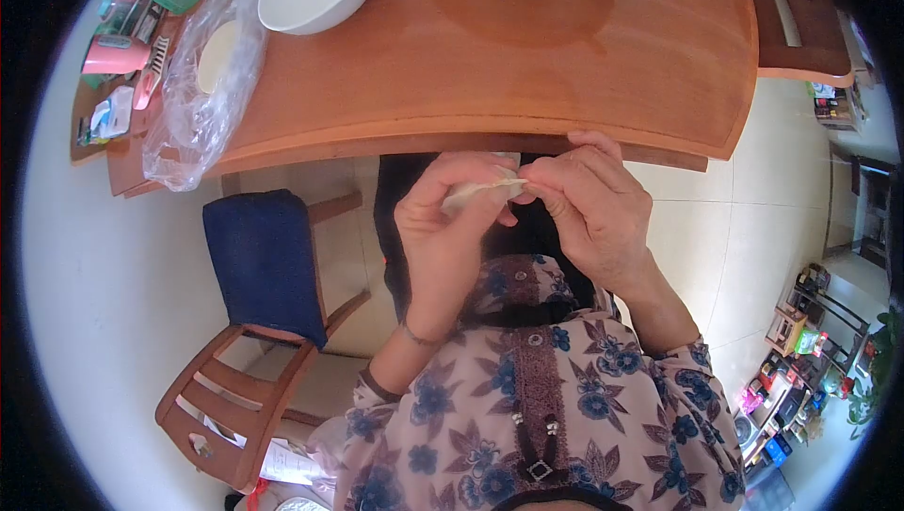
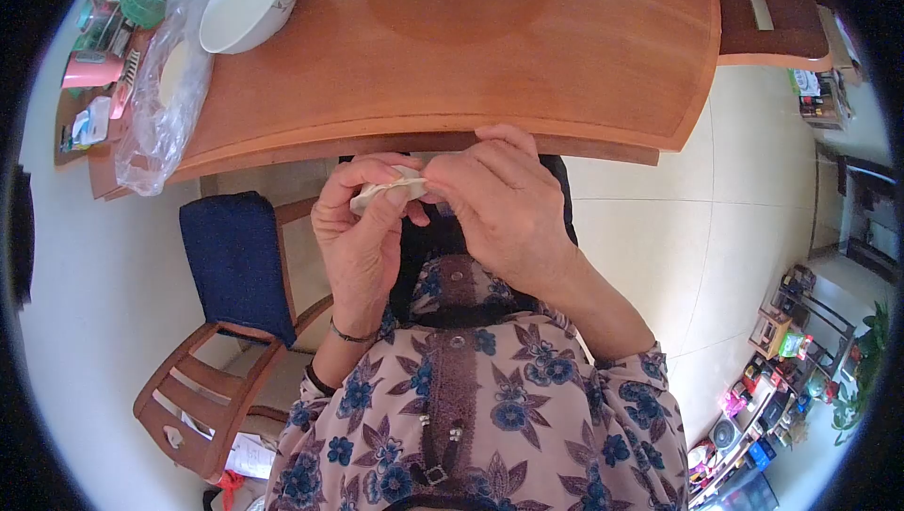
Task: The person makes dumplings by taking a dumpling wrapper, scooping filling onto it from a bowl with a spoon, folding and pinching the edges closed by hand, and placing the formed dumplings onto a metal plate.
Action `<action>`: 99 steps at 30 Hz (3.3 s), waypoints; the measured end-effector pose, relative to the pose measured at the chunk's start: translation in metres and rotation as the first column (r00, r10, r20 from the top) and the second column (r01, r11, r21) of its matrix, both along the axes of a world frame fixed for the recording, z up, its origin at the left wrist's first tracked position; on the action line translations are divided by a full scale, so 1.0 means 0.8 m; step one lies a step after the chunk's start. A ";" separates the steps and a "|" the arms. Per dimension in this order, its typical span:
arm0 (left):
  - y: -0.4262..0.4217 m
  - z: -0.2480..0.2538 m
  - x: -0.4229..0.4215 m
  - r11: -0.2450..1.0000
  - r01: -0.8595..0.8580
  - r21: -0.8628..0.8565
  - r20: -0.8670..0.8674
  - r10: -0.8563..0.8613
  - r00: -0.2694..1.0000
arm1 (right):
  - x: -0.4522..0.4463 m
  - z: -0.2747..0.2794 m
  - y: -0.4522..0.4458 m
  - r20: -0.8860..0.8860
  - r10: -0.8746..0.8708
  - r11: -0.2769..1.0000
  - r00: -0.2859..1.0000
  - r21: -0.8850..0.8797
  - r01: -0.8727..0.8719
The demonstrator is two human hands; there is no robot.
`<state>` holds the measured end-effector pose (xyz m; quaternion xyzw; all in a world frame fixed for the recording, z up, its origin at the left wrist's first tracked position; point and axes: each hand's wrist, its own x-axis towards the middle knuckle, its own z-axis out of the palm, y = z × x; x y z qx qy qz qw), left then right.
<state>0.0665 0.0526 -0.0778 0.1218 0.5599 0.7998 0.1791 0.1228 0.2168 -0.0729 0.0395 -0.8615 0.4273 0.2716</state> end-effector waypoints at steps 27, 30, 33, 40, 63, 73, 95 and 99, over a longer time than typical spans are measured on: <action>-0.008 0.021 0.008 0.992 0.060 -0.111 -0.023 -0.063 0.998 | 0.003 0.010 0.000 0.000 -0.018 0.995 1.000 0.097 0.018; -0.009 0.022 0.006 0.987 0.083 -0.140 -0.039 -0.090 0.995 | 0.000 0.001 0.000 -0.050 0.000 0.995 0.999 0.100 0.005; -0.010 0.022 0.005 0.983 0.093 -0.156 -0.028 -0.098 0.995 | -0.006 -0.006 -0.003 -0.102 0.007 0.993 0.995 0.119 0.005; -0.018 0.029 0.000 0.978 0.118 -0.175 -0.002 -0.120 0.993 | -0.006 0.009 -0.008 -0.034 0.005 0.993 0.999 0.118 -0.001; -0.020 0.022 -0.013 0.903 0.201 -0.379 -0.042 -0.234 0.971 | -0.020 -0.002 -0.006 -0.074 0.129 0.985 0.989 0.125 -0.119; -0.022 -0.015 0.003 0.983 0.177 0.040 0.229 -0.181 0.956 | -0.022 -0.008 -0.006 -0.118 0.142 0.981 0.983 0.153 -0.123; -0.015 -0.016 0.016 0.995 0.072 0.070 0.088 -0.078 0.993 | -0.026 0.028 -0.013 0.100 0.213 0.975 0.972 0.046 -0.219; -0.021 -0.027 0.017 0.983 0.182 -0.025 0.144 -0.177 0.974 | -0.026 0.012 -0.010 0.103 0.237 0.955 0.966 0.159 -0.251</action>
